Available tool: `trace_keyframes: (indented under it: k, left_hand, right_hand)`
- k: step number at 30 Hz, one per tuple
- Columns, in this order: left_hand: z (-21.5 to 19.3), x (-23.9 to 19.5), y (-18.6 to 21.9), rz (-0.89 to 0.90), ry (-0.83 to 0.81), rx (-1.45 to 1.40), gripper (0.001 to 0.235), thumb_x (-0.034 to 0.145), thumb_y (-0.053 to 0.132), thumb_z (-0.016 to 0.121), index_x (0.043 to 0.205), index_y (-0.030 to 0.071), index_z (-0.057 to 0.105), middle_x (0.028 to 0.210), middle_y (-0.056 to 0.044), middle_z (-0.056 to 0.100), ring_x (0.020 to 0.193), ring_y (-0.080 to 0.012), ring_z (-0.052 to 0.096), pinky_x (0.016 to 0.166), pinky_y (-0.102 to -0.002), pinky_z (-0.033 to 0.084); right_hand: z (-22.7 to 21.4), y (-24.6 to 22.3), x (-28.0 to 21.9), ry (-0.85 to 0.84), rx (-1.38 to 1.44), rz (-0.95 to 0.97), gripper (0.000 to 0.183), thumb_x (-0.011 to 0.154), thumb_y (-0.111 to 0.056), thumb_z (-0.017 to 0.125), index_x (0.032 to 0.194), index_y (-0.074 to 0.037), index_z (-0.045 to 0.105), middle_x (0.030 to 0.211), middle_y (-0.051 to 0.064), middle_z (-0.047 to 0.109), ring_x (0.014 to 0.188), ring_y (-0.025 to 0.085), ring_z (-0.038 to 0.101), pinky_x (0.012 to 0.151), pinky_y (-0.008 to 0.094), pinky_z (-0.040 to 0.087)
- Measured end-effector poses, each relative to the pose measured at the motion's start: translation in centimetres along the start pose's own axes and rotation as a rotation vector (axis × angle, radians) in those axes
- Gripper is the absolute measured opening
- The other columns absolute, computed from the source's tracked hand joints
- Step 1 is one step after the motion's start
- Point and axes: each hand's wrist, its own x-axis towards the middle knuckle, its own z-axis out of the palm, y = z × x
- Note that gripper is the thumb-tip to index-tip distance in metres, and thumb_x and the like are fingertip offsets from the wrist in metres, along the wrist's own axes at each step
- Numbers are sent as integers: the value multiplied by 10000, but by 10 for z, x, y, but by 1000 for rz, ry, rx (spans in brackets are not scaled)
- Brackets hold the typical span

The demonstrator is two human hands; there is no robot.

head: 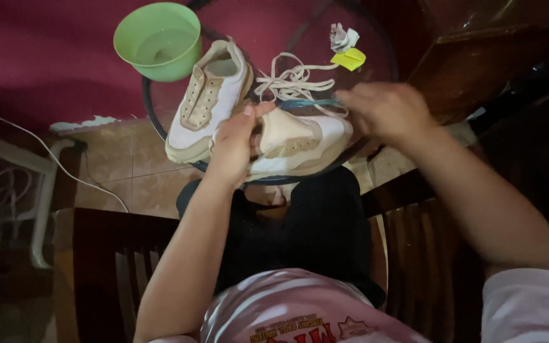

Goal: The person scrubs a white and beige sneaker using a toothbrush, focusing on the upper and sole areas. The shoe is held in the left hand while the right hand brushes repeatedly. The other shoe and a green bowl are visible on the table.

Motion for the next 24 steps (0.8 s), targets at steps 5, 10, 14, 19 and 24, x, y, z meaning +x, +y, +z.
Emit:
trace_keyframes:
  k: [5, 10, 14, 19, 24]
  left_hand:
    - [5, -6, 17, 41, 11, 135, 404, 1034, 435, 502, 1226, 207, 774, 1226, -189, 569, 914, -287, 680, 769, -415, 652]
    - [2, -9, 15, 178, -17, 183, 390, 1046, 349, 474, 1225, 169, 770, 1283, -212, 583, 1085, -314, 620, 915, -416, 594]
    - [4, -15, 16, 153, -61, 163, 414, 1066, 365, 452, 1273, 152, 741, 1159, -173, 611, 1037, -264, 581, 959, -388, 559]
    - [8, -18, 23, -4, -62, 56, 507, 1042, 498, 422, 1297, 191, 734, 1184, -150, 650, 892, -230, 580, 834, -383, 631]
    - [-2, -1, 11, -5, -133, 94, 661, 1027, 617, 265, 1350, 231, 694, 1282, -116, 696, 1013, -263, 699, 824, -360, 626]
  right_hand:
    - [1, -42, 1, 79, 138, -62, 317, 1011, -203, 607, 1310, -205, 713, 1054, -28, 696, 969, 186, 692, 785, 350, 583]
    - [-39, -51, 14, 26, 172, -138, 268, 1019, -194, 596, 1239, -191, 749, 1059, -22, 719, 952, 202, 694, 712, 371, 574]
    - [-95, -77, 43, -376, 727, 720, 407, 1039, -543, 475, 1004, -273, 777, 859, -60, 741, 913, 152, 709, 892, 329, 534]
    - [-95, -87, 49, -476, 714, 814, 359, 1019, -518, 532, 1141, -295, 785, 1138, -71, 779, 1202, 144, 677, 1071, 343, 469]
    - [-72, -74, 46, -420, 685, 782, 384, 995, -618, 495, 1176, -387, 744, 1225, -162, 724, 1274, 85, 604, 1117, 306, 429]
